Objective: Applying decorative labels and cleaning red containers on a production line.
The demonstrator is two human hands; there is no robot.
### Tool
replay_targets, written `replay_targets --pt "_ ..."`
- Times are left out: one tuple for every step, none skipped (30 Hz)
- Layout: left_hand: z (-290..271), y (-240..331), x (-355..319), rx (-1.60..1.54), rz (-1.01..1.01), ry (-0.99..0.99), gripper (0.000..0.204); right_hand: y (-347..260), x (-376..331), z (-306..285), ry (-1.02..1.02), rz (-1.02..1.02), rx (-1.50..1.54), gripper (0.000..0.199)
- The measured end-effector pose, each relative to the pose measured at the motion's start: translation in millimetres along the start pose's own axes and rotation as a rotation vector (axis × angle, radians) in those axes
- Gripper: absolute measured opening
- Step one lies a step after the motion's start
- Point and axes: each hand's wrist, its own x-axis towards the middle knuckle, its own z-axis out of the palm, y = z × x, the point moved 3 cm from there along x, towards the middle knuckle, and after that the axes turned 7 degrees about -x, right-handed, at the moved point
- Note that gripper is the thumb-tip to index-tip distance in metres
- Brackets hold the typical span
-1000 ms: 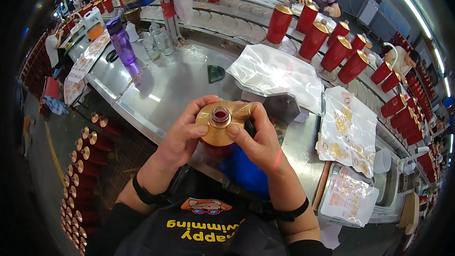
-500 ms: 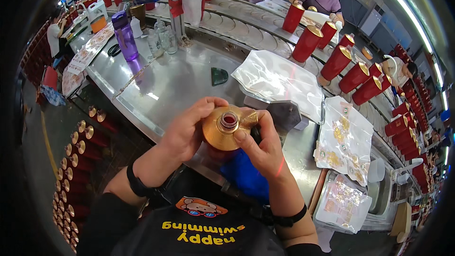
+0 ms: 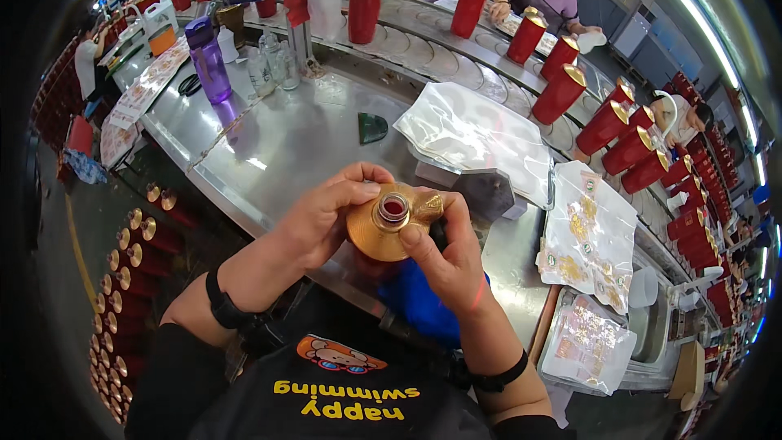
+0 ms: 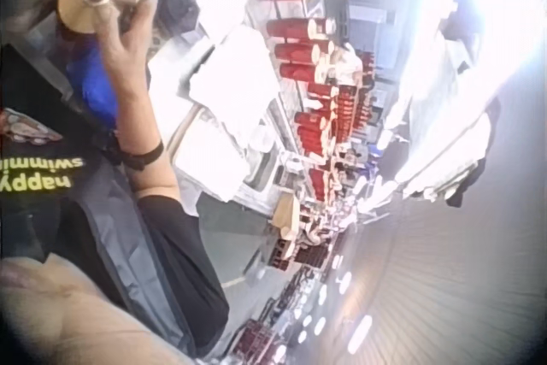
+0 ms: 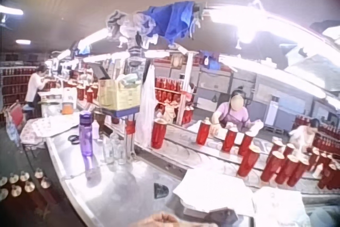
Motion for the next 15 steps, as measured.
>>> replay_targets --pt "1.2 -1.6 -0.1 0.019 0.031 -0.012 0.035 -0.6 -0.9 0.0 -0.003 -0.003 0.000 0.041" --pt "1.9 -7.1 -2.2 0.034 0.015 0.002 0.035 -0.8 -1.3 -0.1 0.001 0.002 0.008 0.040" --pt "3.8 -10.7 -6.1 0.092 0.133 0.013 0.040 -1.3 -2.3 -0.6 0.007 0.007 0.016 0.039" --pt "5.9 -14.7 -10.0 0.163 0.254 0.029 0.046 -1.9 -3.0 -0.9 0.010 0.008 0.015 0.039" --pt "8.2 -23.0 -13.0 0.151 0.237 0.018 0.046 -2.7 -3.7 -0.9 0.005 0.010 -0.020 0.037" --pt "10.8 -24.4 -17.2 0.286 0.423 0.016 0.051 -3.6 -4.3 -1.3 0.013 0.007 -0.065 0.036" --pt "13.6 -27.3 -20.2 0.440 0.569 0.020 0.056 -3.6 -4.8 -1.4 0.017 0.023 -0.059 0.036" --pt "10.1 -30.9 -20.3 0.313 0.473 -0.016 0.063 -3.4 -5.4 -1.2 0.011 0.040 -0.026 0.035" --pt "7.5 -30.9 -20.0 0.302 0.495 -0.030 0.063 -3.4 -6.0 -1.1 0.005 0.044 0.002 0.034" --pt "5.5 -31.4 -19.8 0.316 0.474 -0.056 0.062 -3.3 -6.5 -0.8 -0.001 0.051 0.050 0.030" --pt "3.4 -30.4 -18.6 0.318 0.463 -0.075 0.062 -3.5 -6.9 -0.9 -0.006 0.051 0.059 0.030" --pt "2.2 -29.8 -18.3 0.324 0.451 -0.081 0.062 -2.6 -7.0 -1.1 -0.011 0.087 0.119 0.029" --pt "1.0 -28.1 -16.6 0.346 0.426 -0.078 0.062 -1.7 -7.0 -1.3 -0.026 0.120 0.170 0.029" --pt "0.5 -25.9 -14.7 0.344 0.398 -0.096 0.063 -1.2 -6.8 -2.7 -0.008 0.125 0.181 0.029" --pt "1.4 -23.1 -12.6 0.342 0.378 -0.133 0.064 -1.4 -6.5 -3.8 -0.011 0.107 0.125 0.029"
